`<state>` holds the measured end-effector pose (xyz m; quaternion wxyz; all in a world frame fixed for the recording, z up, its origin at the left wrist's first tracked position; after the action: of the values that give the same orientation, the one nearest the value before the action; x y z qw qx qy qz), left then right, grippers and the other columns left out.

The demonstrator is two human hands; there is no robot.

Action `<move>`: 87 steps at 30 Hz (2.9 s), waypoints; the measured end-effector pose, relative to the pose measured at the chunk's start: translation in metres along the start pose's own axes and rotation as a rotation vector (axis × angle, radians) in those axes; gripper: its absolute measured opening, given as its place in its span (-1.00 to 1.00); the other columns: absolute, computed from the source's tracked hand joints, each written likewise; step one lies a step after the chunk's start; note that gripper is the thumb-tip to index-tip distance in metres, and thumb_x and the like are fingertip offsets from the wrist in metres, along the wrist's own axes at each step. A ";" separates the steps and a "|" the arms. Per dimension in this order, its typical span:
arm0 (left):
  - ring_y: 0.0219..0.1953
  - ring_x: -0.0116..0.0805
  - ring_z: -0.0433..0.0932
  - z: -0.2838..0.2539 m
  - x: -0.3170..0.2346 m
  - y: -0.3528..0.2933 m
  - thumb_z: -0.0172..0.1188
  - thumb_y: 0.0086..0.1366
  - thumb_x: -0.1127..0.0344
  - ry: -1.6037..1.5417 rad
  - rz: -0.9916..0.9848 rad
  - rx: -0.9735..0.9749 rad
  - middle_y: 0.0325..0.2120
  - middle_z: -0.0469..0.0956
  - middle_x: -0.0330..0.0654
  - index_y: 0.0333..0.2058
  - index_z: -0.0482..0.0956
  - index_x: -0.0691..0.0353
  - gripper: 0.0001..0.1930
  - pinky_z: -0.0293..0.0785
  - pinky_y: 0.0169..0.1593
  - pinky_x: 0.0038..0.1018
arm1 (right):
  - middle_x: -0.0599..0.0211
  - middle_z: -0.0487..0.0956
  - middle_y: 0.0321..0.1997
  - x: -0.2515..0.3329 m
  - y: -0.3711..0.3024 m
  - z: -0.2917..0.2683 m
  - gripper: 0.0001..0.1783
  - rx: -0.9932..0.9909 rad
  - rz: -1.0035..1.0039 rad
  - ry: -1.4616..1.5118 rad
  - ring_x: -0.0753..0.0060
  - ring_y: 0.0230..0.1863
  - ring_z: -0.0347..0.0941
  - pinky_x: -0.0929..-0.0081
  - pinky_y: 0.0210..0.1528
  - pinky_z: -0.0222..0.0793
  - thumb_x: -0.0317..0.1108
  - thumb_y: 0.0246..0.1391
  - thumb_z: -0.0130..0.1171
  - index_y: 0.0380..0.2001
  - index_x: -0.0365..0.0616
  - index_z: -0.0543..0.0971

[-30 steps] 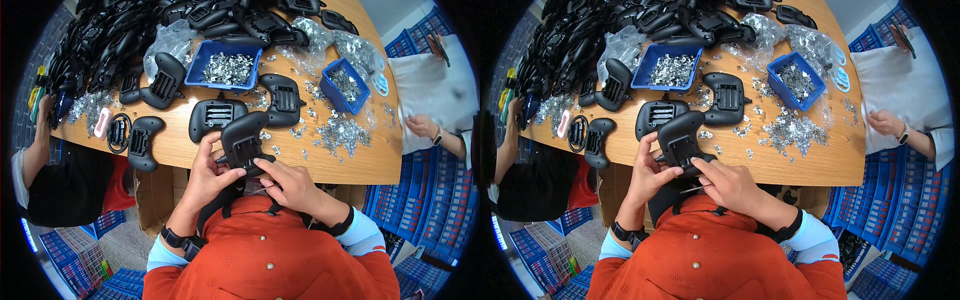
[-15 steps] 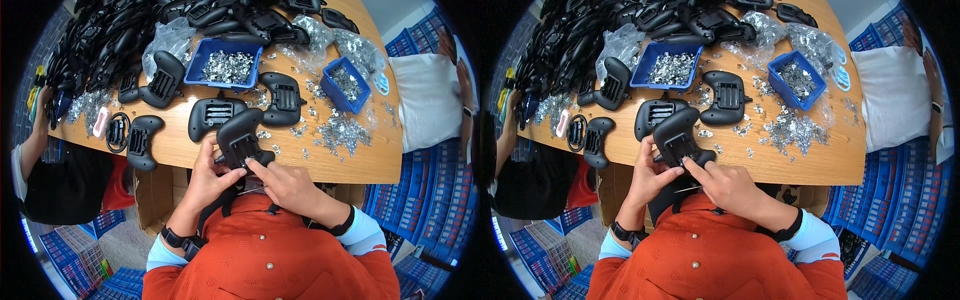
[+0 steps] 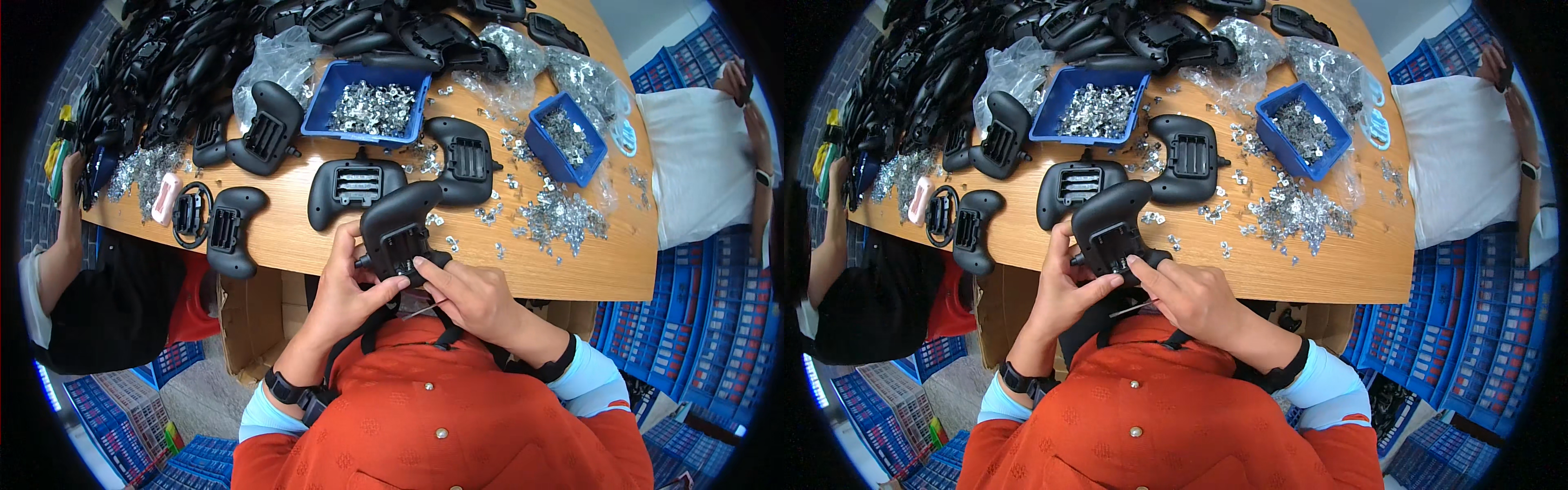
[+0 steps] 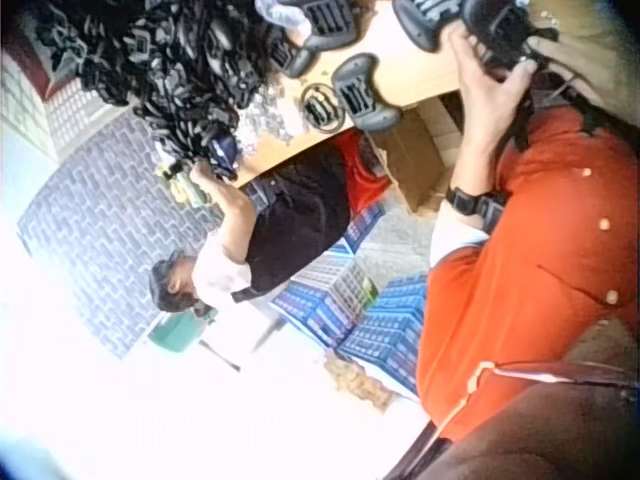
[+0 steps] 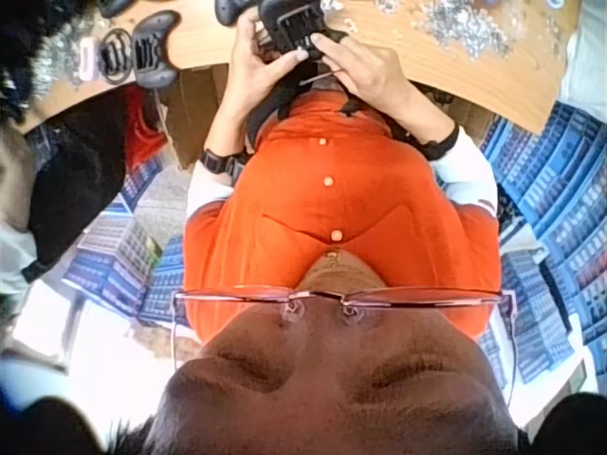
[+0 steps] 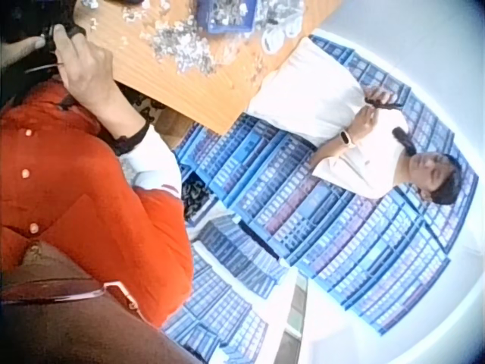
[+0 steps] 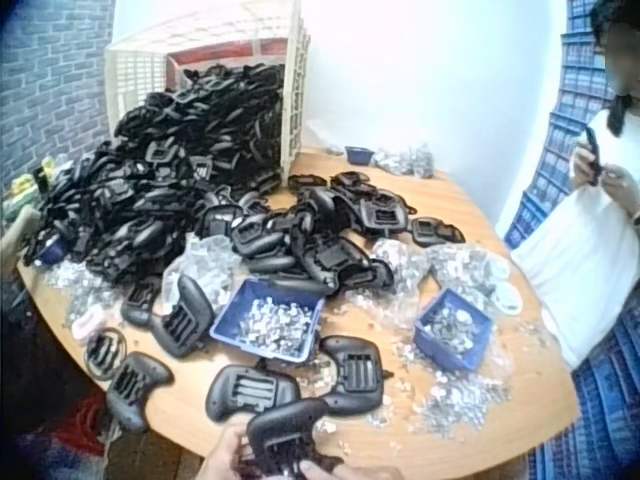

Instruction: Manually assembling screws and components into the back of small electronic controller devices.

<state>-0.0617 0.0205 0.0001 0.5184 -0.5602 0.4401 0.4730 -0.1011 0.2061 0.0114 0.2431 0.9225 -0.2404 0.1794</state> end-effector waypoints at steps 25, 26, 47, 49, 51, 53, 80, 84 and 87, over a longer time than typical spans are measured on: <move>-0.16 -0.52 0.54 0.001 0.006 0.001 0.40 -0.02 0.55 -0.045 0.006 -0.014 -0.13 0.51 -0.20 0.08 0.21 0.16 -0.30 0.47 -0.25 -0.67 | 0.37 0.33 -0.57 -0.007 -0.004 0.007 -0.44 -0.052 -0.016 0.065 0.40 -0.66 0.37 0.42 -0.65 0.30 -0.50 -0.15 0.20 0.05 -0.15 0.48; -0.16 -0.54 0.54 0.002 0.005 0.001 0.40 -0.01 0.55 -0.057 0.012 -0.023 -0.13 0.51 -0.20 0.08 0.21 0.17 -0.30 0.46 -0.26 -0.68 | 0.37 0.33 -0.57 -0.007 -0.004 0.006 -0.44 -0.053 -0.015 0.067 0.40 -0.66 0.37 0.42 -0.65 0.30 -0.50 -0.15 0.20 0.05 -0.15 0.48; -0.18 -0.50 0.53 0.002 0.000 0.000 0.34 0.06 0.54 -0.037 0.011 -0.003 -0.12 0.49 -0.12 0.04 0.21 0.22 -0.40 0.48 -0.32 -0.66 | 0.38 0.34 -0.61 -0.001 0.001 0.004 -0.58 -0.067 -0.010 0.027 0.44 -0.66 0.39 0.46 -0.67 0.29 -0.45 -0.06 0.21 -0.06 -0.24 0.47; -0.19 -0.50 0.54 0.002 0.001 0.000 0.34 0.06 0.54 -0.038 -0.004 -0.002 -0.11 0.48 -0.12 0.04 0.21 0.21 -0.40 0.48 -0.32 -0.66 | 0.39 0.34 -0.61 0.001 0.002 0.002 -0.57 -0.023 0.006 0.005 0.44 -0.66 0.39 0.46 -0.67 0.29 -0.45 -0.04 0.19 -0.03 -0.25 0.46; -0.17 -0.49 0.53 0.001 0.000 -0.001 0.35 0.05 0.52 -0.021 0.014 -0.020 -0.11 0.48 -0.15 0.03 0.23 0.20 -0.40 0.48 -0.29 -0.62 | 0.39 0.38 -0.59 0.001 0.000 0.001 -0.55 0.012 0.002 -0.016 0.44 -0.65 0.40 0.46 -0.66 0.30 -0.45 -0.05 0.21 -0.02 -0.25 0.46; -0.15 -0.48 0.53 -0.001 0.004 -0.003 0.36 0.04 0.51 0.023 0.059 -0.024 -0.13 0.48 -0.17 0.02 0.24 0.21 -0.40 0.48 -0.28 -0.60 | 0.39 0.41 -0.56 -0.001 -0.004 0.002 -0.53 0.047 -0.001 -0.034 0.44 -0.65 0.41 0.46 -0.65 0.31 -0.46 -0.07 0.23 -0.02 -0.26 0.46; -0.38 -0.11 0.52 -0.006 0.002 0.000 0.33 -0.07 0.55 0.326 0.512 0.136 -0.32 0.36 0.02 -0.35 0.45 0.27 -0.72 0.47 -0.38 -0.34 | 0.36 0.43 -0.35 -0.035 0.000 -0.005 -0.68 0.006 0.116 0.472 0.37 -0.52 0.47 0.48 -0.58 0.34 -0.36 -0.11 0.30 -0.23 -0.16 0.54; -0.43 -0.09 0.52 -0.007 0.002 0.001 0.26 -0.12 0.61 0.310 0.535 0.191 -0.37 0.41 0.08 -0.35 0.42 0.31 -0.70 0.48 -0.39 -0.33 | 0.38 0.42 -0.37 -0.038 0.003 -0.007 -0.62 0.059 0.196 0.546 0.41 -0.56 0.44 0.49 -0.63 0.31 -0.35 -0.08 0.28 -0.12 -0.12 0.54; -0.46 -0.08 0.51 -0.006 0.006 0.003 0.22 -0.15 0.62 0.290 0.564 0.179 -0.40 0.43 0.10 -0.33 0.39 0.32 -0.67 0.49 -0.42 -0.34 | 0.41 0.38 -0.41 -0.040 0.009 -0.008 -0.55 0.197 0.175 0.537 0.45 -0.60 0.40 0.48 -0.69 0.28 -0.35 -0.07 0.26 -0.03 0.01 0.53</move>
<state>-0.0632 0.0138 -0.0059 0.3463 -0.4301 0.6868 0.4727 -0.1404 0.2180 0.0029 0.1911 0.8368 -0.2276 0.4598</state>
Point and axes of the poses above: each hand's wrist, its own y-axis towards the middle knuckle, its own z-axis out of the palm, x = y × z, the point moved 3 cm from there along y, towards the middle knuckle
